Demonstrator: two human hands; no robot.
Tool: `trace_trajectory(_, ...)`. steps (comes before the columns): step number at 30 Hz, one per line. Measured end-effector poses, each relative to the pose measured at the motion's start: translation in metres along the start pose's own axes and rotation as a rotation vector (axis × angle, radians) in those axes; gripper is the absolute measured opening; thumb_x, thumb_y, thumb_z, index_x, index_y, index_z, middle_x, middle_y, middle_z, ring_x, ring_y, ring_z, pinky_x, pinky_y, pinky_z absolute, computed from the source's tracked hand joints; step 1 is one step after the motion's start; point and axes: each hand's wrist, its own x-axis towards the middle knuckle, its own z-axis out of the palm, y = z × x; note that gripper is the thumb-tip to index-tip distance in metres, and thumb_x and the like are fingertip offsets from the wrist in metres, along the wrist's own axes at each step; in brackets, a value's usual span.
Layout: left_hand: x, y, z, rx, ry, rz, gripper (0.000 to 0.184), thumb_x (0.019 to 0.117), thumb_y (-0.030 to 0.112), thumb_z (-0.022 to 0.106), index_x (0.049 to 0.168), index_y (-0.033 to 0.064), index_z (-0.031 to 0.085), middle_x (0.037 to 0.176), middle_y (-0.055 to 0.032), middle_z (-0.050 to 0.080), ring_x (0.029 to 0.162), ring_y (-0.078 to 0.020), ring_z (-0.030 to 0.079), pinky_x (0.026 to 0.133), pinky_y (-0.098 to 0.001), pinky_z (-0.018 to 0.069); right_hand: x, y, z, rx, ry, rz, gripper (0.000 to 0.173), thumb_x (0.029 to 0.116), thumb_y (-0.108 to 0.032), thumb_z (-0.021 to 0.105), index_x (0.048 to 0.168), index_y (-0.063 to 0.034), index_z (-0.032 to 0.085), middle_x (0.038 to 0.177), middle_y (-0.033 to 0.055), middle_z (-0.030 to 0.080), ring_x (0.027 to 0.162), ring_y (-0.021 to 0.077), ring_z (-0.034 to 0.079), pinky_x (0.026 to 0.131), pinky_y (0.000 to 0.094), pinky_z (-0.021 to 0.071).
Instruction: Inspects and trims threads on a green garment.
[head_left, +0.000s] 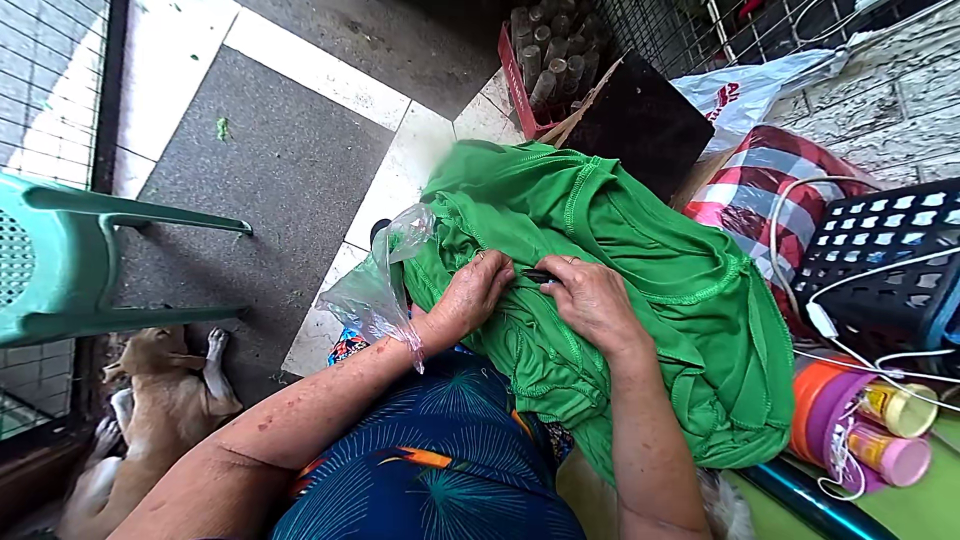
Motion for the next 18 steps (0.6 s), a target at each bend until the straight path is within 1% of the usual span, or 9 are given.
trace_trajectory(4, -0.003, 0.000, 0.001, -0.003, -0.015, -0.014, 0.015, 0.1033, 0.005, 0.051, 0.097, -0.0044, 0.061, 0.084, -0.0159, 0.061, 0.076, -0.0245, 0.064, 0.073, -0.0359, 0.0544, 0.000, 0.000, 0.006, -0.047, 0.047, -0.017, 0.010, 0.0924, -0.002, 0.068, 0.101, -0.0033, 0.073, 0.082, 0.0155, 0.070, 0.075, 0.0336, 0.070, 0.065, 0.0534, 0.0502)
trace_trajectory(7, -0.003, -0.002, -0.001, -0.012, -0.031, 0.005, 0.016, 0.1038, 0.006, 0.049, 0.098, -0.0043, 0.061, 0.084, -0.0154, 0.061, 0.076, -0.0231, 0.063, 0.073, -0.0341, 0.0537, 0.001, -0.001, 0.007, -0.053, 0.056, -0.013, 0.010, 0.0940, -0.003, 0.066, 0.102, -0.0028, 0.073, 0.082, 0.0164, 0.069, 0.074, 0.0346, 0.070, 0.064, 0.0535, 0.0504)
trace_trajectory(8, -0.003, -0.004, -0.002, -0.032, -0.037, 0.014, 0.017, 0.1041, 0.006, 0.048, 0.098, -0.0041, 0.060, 0.083, -0.0142, 0.060, 0.074, -0.0210, 0.061, 0.072, -0.0321, 0.0532, 0.001, 0.000, 0.006, -0.029, 0.061, 0.001, 0.010, 0.0952, -0.003, 0.065, 0.102, -0.0023, 0.072, 0.082, 0.0169, 0.069, 0.074, 0.0353, 0.070, 0.064, 0.0539, 0.0507)
trace_trajectory(9, -0.003, -0.006, -0.004, -0.062, -0.042, 0.021, 0.018, 0.1043, 0.006, 0.047, 0.097, -0.0042, 0.059, 0.081, -0.0127, 0.059, 0.072, -0.0181, 0.060, 0.071, -0.0297, 0.0527, 0.000, 0.001, 0.004, 0.009, 0.063, 0.026, 0.012, 0.0966, -0.004, 0.064, 0.106, -0.0014, 0.071, 0.083, 0.0178, 0.069, 0.075, 0.0363, 0.070, 0.064, 0.0549, 0.0514)
trace_trajectory(11, -0.004, -0.009, -0.008, -0.143, -0.073, 0.000, 0.019, 0.1061, 0.007, 0.043, 0.099, -0.0036, 0.057, 0.079, -0.0091, 0.057, 0.068, -0.0118, 0.058, 0.067, -0.0245, 0.0520, -0.001, 0.004, -0.001, 0.118, 0.046, 0.100, 0.018, 0.0986, -0.006, 0.064, 0.115, -0.0006, 0.069, 0.091, 0.0190, 0.071, 0.081, 0.0369, 0.070, 0.069, 0.0573, 0.0535)
trace_trajectory(12, -0.005, -0.009, -0.010, -0.193, -0.082, -0.021, 0.019, 0.1067, 0.008, 0.042, 0.100, -0.0038, 0.056, 0.079, -0.0079, 0.057, 0.066, -0.0097, 0.057, 0.066, -0.0231, 0.0515, -0.002, 0.006, -0.003, 0.178, 0.035, 0.128, 0.022, 0.0984, -0.007, 0.065, 0.119, -0.0003, 0.067, 0.094, 0.0191, 0.071, 0.084, 0.0360, 0.070, 0.072, 0.0577, 0.0536)
trace_trajectory(15, -0.007, -0.013, -0.015, -0.425, -0.098, -0.114, 0.019, 0.1082, 0.011, 0.039, 0.104, 0.0006, 0.054, 0.077, -0.0017, 0.055, 0.063, -0.0040, 0.054, 0.062, -0.0182, 0.0483, -0.003, 0.013, -0.004, 0.286, 0.025, 0.144, 0.025, 0.0976, -0.006, 0.066, 0.121, -0.0002, 0.066, 0.097, 0.0171, 0.071, 0.085, 0.0308, 0.069, 0.075, 0.0535, 0.0544)
trace_trajectory(16, -0.007, -0.013, -0.018, -0.544, -0.110, -0.165, 0.018, 0.1086, 0.012, 0.038, 0.104, 0.0034, 0.053, 0.078, -0.0004, 0.055, 0.064, -0.0038, 0.053, 0.062, -0.0178, 0.0475, -0.003, 0.013, -0.005, 0.302, 0.018, 0.149, 0.024, 0.0978, -0.006, 0.066, 0.121, -0.0004, 0.066, 0.098, 0.0167, 0.071, 0.086, 0.0301, 0.069, 0.076, 0.0530, 0.0546)
trace_trajectory(18, -0.007, -0.015, -0.022, -0.806, -0.131, -0.267, 0.016, 0.1090, 0.016, 0.036, 0.102, 0.0130, 0.051, 0.079, 0.0038, 0.054, 0.064, -0.0024, 0.052, 0.060, -0.0158, 0.0458, -0.003, 0.014, -0.006, 0.311, 0.004, 0.157, 0.024, 0.0982, -0.007, 0.066, 0.122, -0.0012, 0.066, 0.100, 0.0162, 0.071, 0.088, 0.0294, 0.070, 0.078, 0.0529, 0.0551)
